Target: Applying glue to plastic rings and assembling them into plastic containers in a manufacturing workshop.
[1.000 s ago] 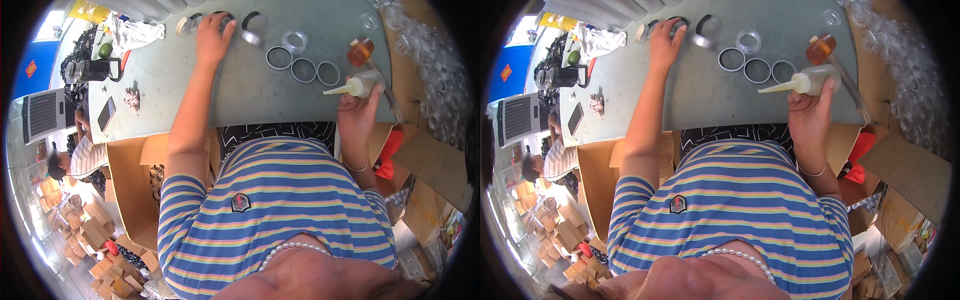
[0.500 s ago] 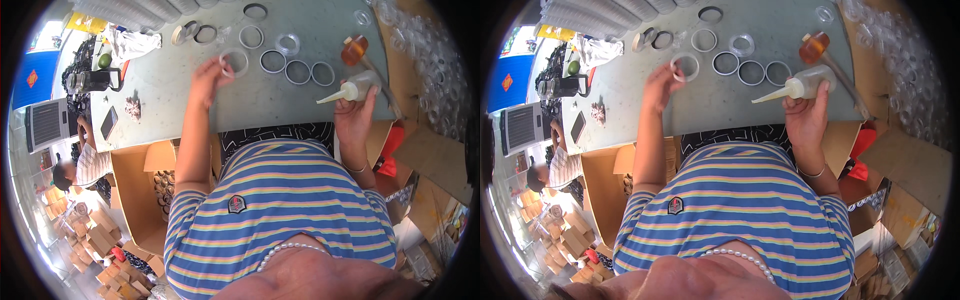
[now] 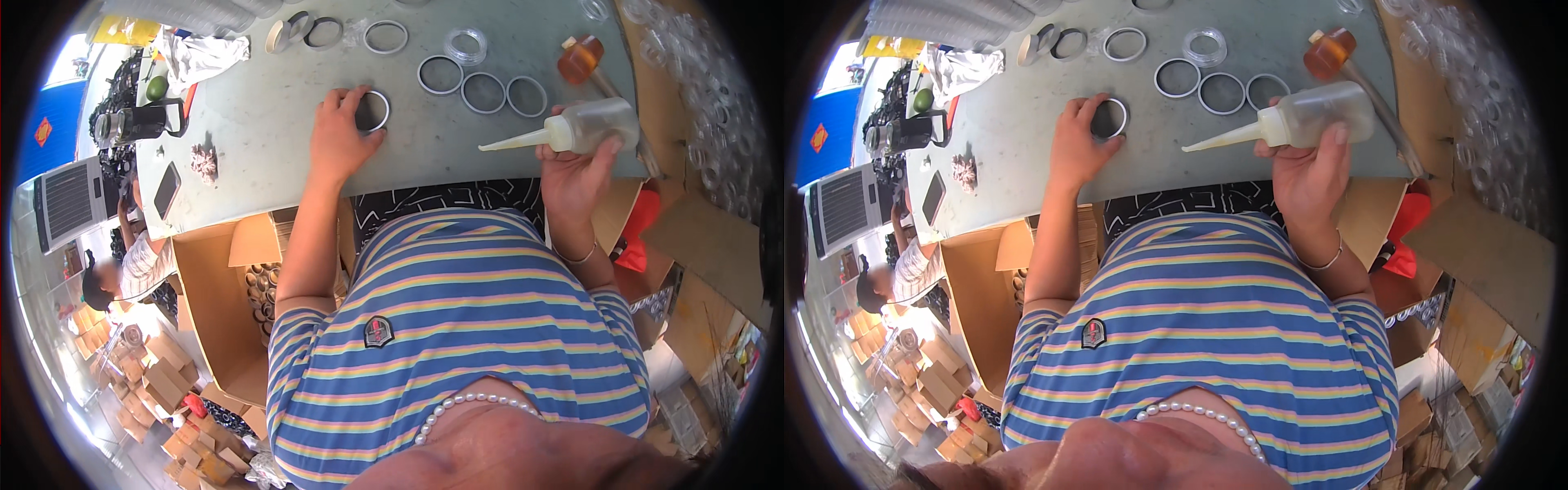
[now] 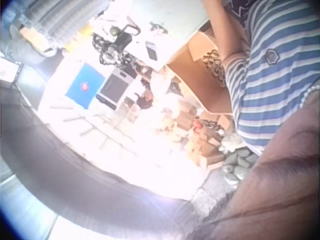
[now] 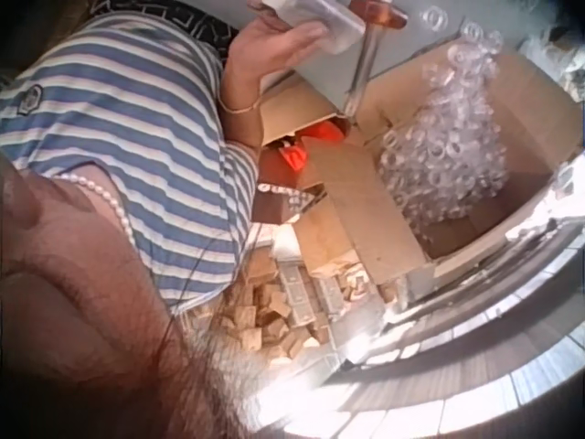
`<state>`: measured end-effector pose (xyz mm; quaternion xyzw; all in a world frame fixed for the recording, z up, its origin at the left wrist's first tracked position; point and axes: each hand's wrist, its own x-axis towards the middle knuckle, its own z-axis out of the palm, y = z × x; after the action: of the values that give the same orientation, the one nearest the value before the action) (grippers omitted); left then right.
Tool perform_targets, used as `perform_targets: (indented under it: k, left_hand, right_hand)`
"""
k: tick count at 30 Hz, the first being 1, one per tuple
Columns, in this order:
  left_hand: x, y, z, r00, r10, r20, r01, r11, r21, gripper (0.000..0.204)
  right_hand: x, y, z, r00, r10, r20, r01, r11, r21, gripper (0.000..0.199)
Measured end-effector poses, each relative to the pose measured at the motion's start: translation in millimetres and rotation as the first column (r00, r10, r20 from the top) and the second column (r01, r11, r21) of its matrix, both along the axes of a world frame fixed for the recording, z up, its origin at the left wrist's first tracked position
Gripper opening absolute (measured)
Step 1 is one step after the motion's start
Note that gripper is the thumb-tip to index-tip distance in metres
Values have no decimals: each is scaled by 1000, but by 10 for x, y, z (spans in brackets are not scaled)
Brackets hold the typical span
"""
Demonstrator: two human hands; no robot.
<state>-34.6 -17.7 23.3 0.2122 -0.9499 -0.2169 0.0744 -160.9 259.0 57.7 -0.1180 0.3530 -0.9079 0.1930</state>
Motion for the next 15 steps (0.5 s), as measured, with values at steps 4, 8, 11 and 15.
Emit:
perform_targets:
  k: [4,8,11,15]
  left_hand:
    - [25,186,139,989,43,-145,66,740,670,62]
    - [215,569,280,991,118,-59,102,-408,907,67]
    - [292,705,265,994,98,-45,100,-691,716,85]
    - [279,761,401,999,16,30,-9,-715,699,69]
  right_hand:
    - [10,39,-14,913,-214,-347,298,931,209,68]
    - [27,205,293,541,100,-835,111,976,189,68]
    - [-62,-7,497,201,97,-975,99,988,118,55]
    - [-87,-161,458,-46,63,-997,107,993,58,39]
